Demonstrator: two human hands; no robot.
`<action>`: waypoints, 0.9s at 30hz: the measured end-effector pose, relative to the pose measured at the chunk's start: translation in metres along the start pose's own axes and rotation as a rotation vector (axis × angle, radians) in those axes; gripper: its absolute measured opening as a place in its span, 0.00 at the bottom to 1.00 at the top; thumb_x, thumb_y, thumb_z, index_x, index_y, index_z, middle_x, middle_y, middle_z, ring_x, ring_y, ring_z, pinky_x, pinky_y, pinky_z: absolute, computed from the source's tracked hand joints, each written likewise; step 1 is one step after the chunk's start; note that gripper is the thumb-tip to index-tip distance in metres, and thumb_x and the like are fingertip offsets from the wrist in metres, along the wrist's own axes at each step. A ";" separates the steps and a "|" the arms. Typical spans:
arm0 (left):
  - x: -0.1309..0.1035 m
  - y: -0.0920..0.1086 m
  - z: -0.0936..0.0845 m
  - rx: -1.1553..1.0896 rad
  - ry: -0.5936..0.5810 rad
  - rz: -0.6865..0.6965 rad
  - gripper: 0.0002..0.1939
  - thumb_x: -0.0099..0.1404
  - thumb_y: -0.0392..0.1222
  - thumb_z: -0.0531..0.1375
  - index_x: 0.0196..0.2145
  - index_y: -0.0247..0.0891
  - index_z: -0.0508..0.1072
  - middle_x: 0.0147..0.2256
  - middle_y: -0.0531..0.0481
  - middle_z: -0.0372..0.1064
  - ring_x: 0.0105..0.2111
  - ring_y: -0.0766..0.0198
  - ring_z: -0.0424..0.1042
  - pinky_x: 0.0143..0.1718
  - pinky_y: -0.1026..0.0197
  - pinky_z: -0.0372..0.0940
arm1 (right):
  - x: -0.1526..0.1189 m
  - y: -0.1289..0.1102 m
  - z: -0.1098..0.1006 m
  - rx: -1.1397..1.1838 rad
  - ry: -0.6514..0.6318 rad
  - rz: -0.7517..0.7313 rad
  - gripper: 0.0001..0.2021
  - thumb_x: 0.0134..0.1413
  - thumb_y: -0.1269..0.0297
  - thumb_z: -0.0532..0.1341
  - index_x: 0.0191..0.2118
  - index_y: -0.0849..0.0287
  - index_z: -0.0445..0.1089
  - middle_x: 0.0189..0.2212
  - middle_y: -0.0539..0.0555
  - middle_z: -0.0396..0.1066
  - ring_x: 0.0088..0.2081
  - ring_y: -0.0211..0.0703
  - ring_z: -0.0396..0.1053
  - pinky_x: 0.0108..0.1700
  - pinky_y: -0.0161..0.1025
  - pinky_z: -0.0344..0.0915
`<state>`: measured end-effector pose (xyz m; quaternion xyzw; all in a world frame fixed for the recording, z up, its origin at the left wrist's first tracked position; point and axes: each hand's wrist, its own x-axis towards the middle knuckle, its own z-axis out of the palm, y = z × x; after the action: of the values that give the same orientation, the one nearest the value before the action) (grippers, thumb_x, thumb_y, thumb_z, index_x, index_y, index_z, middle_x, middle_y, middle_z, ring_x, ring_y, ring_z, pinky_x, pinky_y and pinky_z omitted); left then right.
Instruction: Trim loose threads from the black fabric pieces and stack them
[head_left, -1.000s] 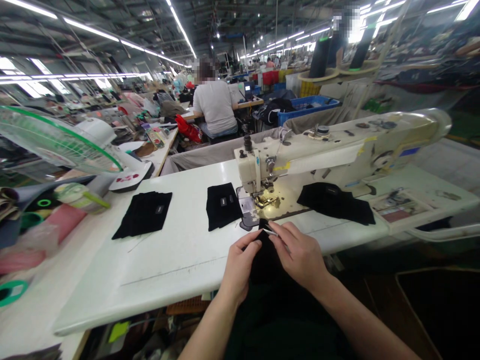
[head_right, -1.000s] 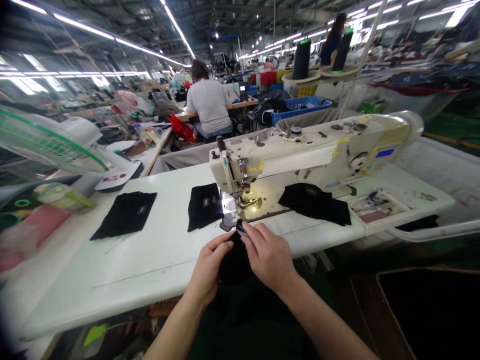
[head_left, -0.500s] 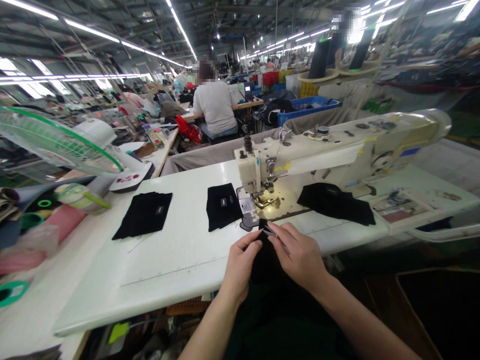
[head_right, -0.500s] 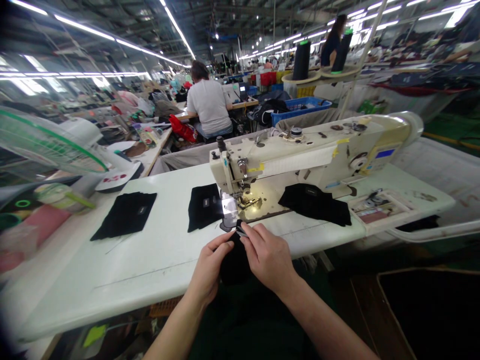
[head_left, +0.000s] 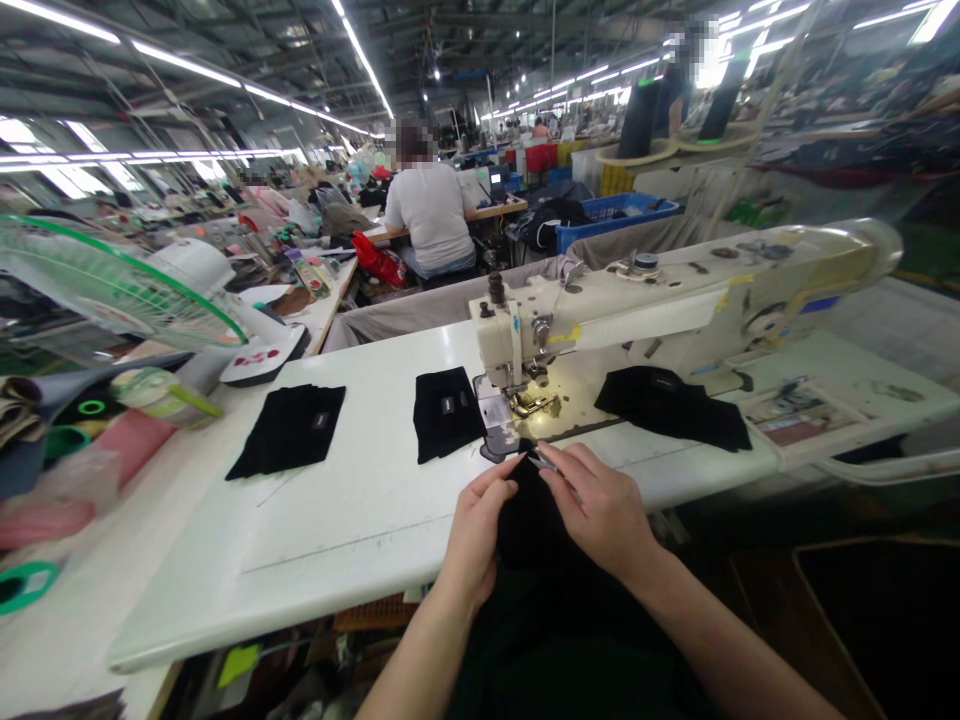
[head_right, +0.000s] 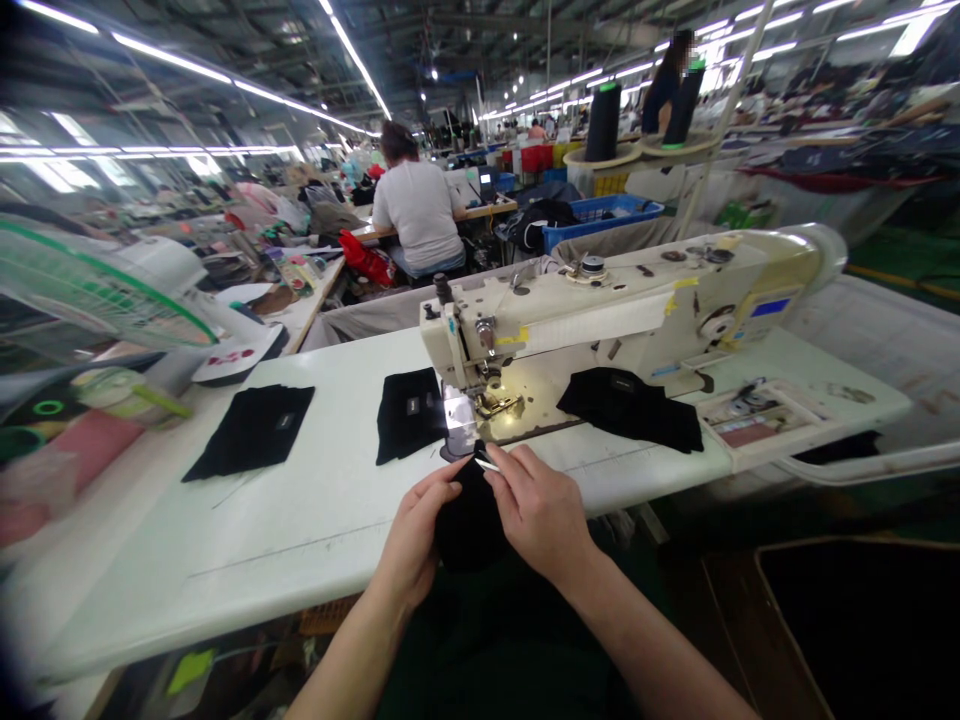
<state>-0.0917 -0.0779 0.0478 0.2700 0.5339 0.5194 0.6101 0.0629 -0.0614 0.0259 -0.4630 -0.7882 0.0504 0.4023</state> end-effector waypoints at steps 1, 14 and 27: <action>0.000 0.000 0.000 0.000 0.001 -0.001 0.20 0.51 0.38 0.62 0.43 0.38 0.81 0.35 0.47 0.79 0.35 0.61 0.73 0.42 0.61 0.62 | 0.000 0.000 0.000 -0.001 0.001 -0.001 0.16 0.68 0.64 0.52 0.54 0.63 0.70 0.39 0.58 0.74 0.39 0.45 0.74 0.39 0.37 0.67; 0.001 -0.006 -0.003 0.058 0.003 0.040 0.16 0.52 0.40 0.66 0.40 0.39 0.81 0.38 0.48 0.79 0.37 0.60 0.73 0.44 0.61 0.62 | 0.000 -0.001 0.000 -0.006 0.006 -0.023 0.16 0.68 0.65 0.53 0.55 0.63 0.69 0.39 0.58 0.74 0.39 0.44 0.73 0.38 0.37 0.67; 0.002 -0.005 -0.004 0.035 -0.013 0.009 0.14 0.52 0.41 0.68 0.38 0.40 0.82 0.34 0.49 0.80 0.34 0.62 0.74 0.41 0.62 0.65 | -0.001 0.000 0.001 0.003 0.012 -0.035 0.14 0.68 0.66 0.52 0.53 0.63 0.70 0.38 0.58 0.75 0.39 0.44 0.74 0.39 0.37 0.68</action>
<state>-0.0942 -0.0784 0.0417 0.2864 0.5377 0.5110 0.6064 0.0623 -0.0618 0.0249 -0.4488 -0.7936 0.0419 0.4088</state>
